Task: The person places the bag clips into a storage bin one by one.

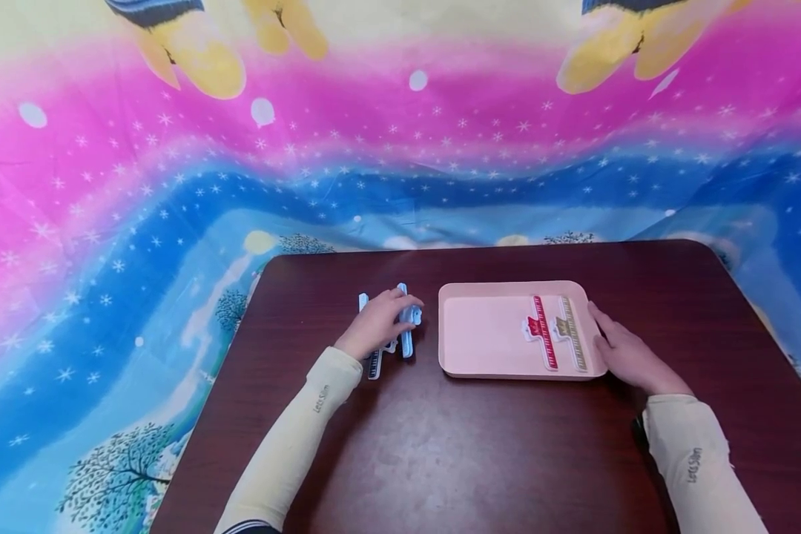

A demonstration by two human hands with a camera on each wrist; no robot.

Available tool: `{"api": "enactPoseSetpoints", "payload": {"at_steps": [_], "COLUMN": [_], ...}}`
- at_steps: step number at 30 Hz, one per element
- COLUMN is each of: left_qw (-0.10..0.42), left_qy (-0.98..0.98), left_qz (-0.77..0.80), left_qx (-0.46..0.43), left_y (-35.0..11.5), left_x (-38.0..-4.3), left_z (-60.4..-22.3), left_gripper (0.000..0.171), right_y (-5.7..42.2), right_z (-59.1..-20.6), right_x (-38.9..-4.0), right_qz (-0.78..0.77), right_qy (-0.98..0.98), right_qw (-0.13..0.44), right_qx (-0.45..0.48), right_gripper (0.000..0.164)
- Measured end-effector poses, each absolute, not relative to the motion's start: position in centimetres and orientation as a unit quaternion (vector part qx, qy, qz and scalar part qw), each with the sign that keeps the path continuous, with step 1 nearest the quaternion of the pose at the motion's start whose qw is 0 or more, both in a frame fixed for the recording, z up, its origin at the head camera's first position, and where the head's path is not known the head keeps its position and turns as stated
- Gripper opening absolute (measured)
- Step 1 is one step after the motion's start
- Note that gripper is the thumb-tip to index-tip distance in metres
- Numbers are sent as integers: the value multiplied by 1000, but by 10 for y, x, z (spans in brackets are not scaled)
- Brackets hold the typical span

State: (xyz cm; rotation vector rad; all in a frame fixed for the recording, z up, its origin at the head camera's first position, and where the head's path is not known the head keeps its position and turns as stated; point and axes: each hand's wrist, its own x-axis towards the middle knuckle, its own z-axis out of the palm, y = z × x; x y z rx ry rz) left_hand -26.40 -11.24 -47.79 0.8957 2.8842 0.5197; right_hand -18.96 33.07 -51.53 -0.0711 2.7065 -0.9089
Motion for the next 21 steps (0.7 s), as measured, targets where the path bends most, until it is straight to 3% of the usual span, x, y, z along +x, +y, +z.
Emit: {"api": "enactPoseSetpoints", "payload": {"at_steps": [9,21], "left_qw": [22,-6], "left_qy": [945,921], "left_qz": [180,280], "left_qx": [271,272], "left_y": [-115,-120], "left_x": [-260,-258], "left_z": [-476,-475], "left_gripper": [44,33], "right_y": [331,331], "right_z": [-515,-515], "right_x": [-189,-187], "right_qz": [-318,-320], "right_qy": [937,936], "right_qw": [145,141], "right_qx": [-25,-25], "right_gripper": [69,68]}}
